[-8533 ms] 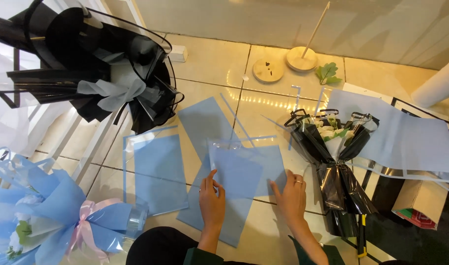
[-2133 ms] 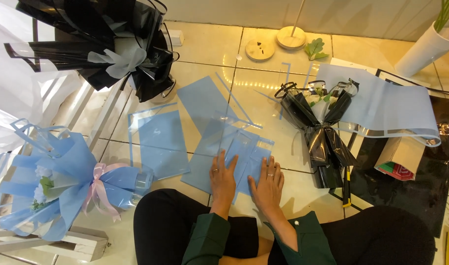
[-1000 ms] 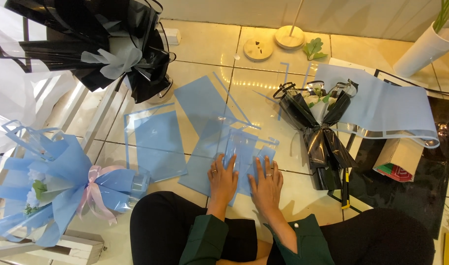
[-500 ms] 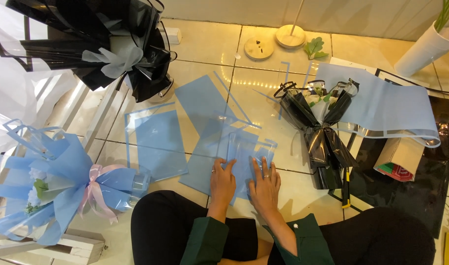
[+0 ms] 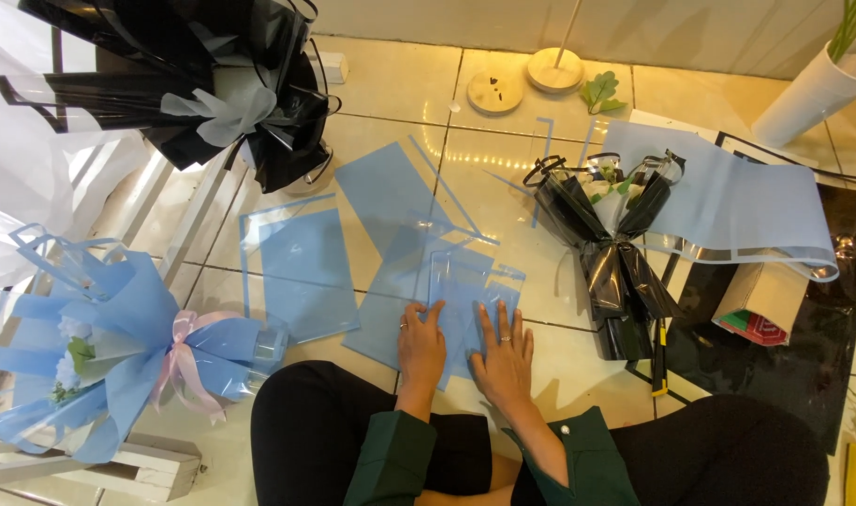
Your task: Folding and taping blue translucent wrapping paper to prepare it for bouquet assembly.
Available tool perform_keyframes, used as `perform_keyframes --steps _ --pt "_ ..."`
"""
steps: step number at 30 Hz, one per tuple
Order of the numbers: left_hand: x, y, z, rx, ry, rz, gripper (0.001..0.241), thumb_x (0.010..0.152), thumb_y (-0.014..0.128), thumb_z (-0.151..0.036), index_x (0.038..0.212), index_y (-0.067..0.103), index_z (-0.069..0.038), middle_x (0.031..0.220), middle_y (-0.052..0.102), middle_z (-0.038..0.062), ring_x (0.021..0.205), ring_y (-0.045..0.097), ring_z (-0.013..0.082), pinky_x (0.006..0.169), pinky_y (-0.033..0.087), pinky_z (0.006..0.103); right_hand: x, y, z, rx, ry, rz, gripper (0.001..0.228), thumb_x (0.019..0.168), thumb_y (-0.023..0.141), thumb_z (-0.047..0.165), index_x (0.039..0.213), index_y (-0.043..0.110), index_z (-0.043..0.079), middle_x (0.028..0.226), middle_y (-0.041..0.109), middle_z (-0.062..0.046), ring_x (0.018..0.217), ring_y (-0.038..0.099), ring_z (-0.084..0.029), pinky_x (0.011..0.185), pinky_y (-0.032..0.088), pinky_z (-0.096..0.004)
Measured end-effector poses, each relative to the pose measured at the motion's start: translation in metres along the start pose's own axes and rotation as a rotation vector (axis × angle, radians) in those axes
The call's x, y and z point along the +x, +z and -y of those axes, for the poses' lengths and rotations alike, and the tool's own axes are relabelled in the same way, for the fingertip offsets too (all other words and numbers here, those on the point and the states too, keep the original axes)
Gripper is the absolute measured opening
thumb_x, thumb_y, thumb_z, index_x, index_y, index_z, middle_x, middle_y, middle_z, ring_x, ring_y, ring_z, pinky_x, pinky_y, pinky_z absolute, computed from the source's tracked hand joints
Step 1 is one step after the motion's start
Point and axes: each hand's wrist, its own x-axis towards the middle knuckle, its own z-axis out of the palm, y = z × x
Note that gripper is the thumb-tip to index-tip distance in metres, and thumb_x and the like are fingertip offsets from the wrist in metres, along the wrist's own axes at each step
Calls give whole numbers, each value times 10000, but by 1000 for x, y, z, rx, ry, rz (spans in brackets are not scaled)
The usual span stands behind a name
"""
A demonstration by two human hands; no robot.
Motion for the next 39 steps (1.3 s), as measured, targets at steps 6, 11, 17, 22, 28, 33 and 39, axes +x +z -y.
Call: perform_keyframes --steps 6,11,17,22,28,33,39 --pt "-2 -4 -3 13 18 -12 453 963 571 -55 1392 574 -198 1207 431 77 1084 552 321 838 539 430 0 -3 2 11 12 7 782 905 460 414 1641 202 355 1727 97 -68 1581 5 -357 1228 31 -585" --pt "0 -3 -4 12 11 -6 464 960 584 -82 1406 561 -205 1201 442 70 1091 564 316 850 552 423 -1 -4 4 -22 23 -28 750 934 444 435 1639 199 361 1723 94 -77 1574 29 -361 1227 53 -582" --pt "2 -15 -19 -240 -46 -10 528 958 561 -57 1473 495 -150 1211 461 134 1117 595 382 895 570 451 5 -10 5 -7 56 -95 745 947 450 461 1642 204 347 1717 125 -82 1566 81 -344 1204 28 -622" --pt "9 -18 -25 -396 -83 -25 599 940 583 -49 1514 421 -108 1248 468 207 1146 589 479 926 572 534 13 -14 0 49 67 -143 755 958 475 436 1648 187 327 1708 139 -99 1560 114 -340 1197 91 -641" --pt "22 -6 -21 -496 -52 -65 517 964 615 -109 1466 510 -174 1155 469 35 770 557 183 763 535 362 21 -13 -1 83 10 -223 756 938 470 361 1637 194 283 1726 109 -81 1574 109 -338 1190 121 -615" --pt "25 -19 -31 -544 -122 -93 439 1005 578 -153 1442 536 -165 1167 489 22 789 555 164 755 536 344 28 -16 -3 109 -47 -282 722 973 456 378 1640 201 270 1730 131 -37 1579 128 -322 1208 117 -580" --pt "35 -10 -24 -645 -101 -261 351 983 639 -130 1332 614 -142 1150 515 57 820 571 164 813 556 327 37 -25 -3 212 -96 -230 702 1012 414 495 1635 197 254 1731 120 -34 1587 113 -299 1222 115 -553"
